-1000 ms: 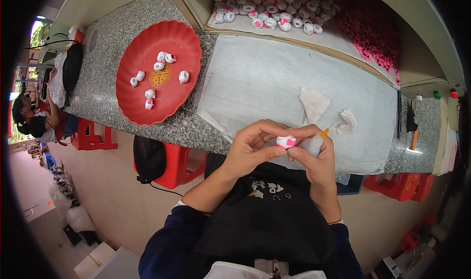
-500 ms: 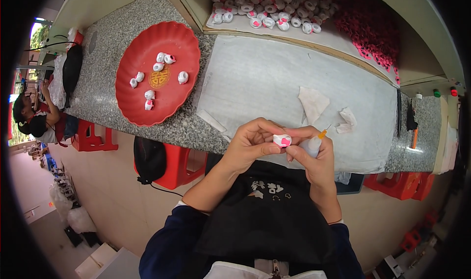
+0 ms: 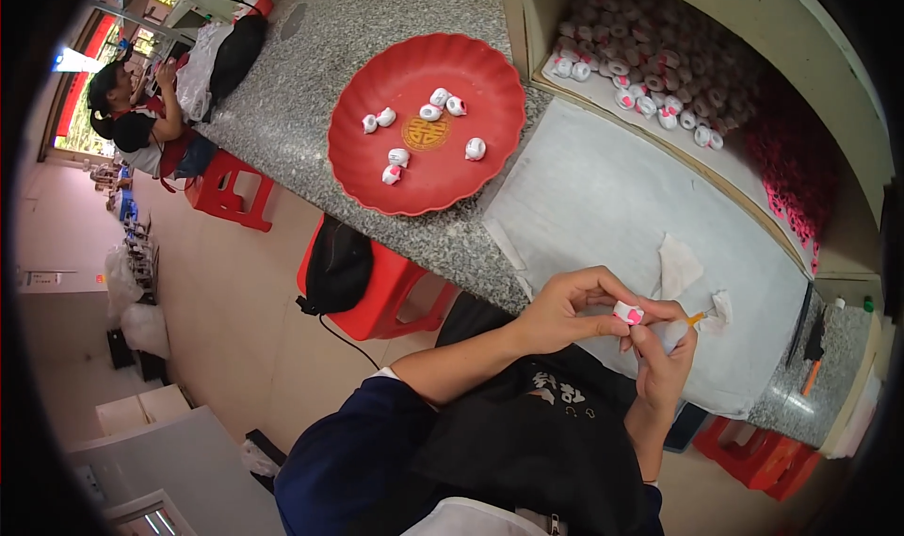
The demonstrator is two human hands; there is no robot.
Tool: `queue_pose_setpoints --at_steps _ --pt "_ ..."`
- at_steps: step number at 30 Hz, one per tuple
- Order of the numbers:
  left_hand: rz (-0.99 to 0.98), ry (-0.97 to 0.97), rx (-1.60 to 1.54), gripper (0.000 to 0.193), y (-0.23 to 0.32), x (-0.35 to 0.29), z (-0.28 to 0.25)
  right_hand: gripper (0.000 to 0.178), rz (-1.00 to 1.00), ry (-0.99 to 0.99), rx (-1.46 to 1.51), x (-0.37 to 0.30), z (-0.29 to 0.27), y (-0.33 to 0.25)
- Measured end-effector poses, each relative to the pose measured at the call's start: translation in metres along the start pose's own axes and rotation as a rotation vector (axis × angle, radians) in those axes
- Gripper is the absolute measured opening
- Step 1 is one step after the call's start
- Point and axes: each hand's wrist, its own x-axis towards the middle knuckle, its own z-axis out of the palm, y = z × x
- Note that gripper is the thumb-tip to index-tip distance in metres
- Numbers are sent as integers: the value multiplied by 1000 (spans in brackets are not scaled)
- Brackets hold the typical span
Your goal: Applying glue and attaching pink parts to white toy heads on an assembly line.
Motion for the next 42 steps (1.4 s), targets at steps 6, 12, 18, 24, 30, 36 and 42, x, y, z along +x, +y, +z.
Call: queue_pose_setpoints --at_steps 6,12,18,24,30,36,42 --pt "-54 13 -34 26 10 0 2 23 -15 -15 49 4 2 4" --pt "329 402 808 22 58 -2 -48 29 -12 30 -47 14 11 -4" --pt "224 607 1693 29 103 9 -95 31 -28 45 -56 14 -23 -9" --pt "718 -4 1532 27 48 133 -21 41 -157 47 -117 7 -28 -2" --pt "724 -134 1892 13 -28 227 -13 47 -168 59 -46 -14 -41 -8" --pt "637 11 1333 22 -12 195 -1 35 -155 56 -149 -18 -56 -20" --pt "-38 139 316 17 20 101 2 27 -202 124 22 -19 -48 -29"
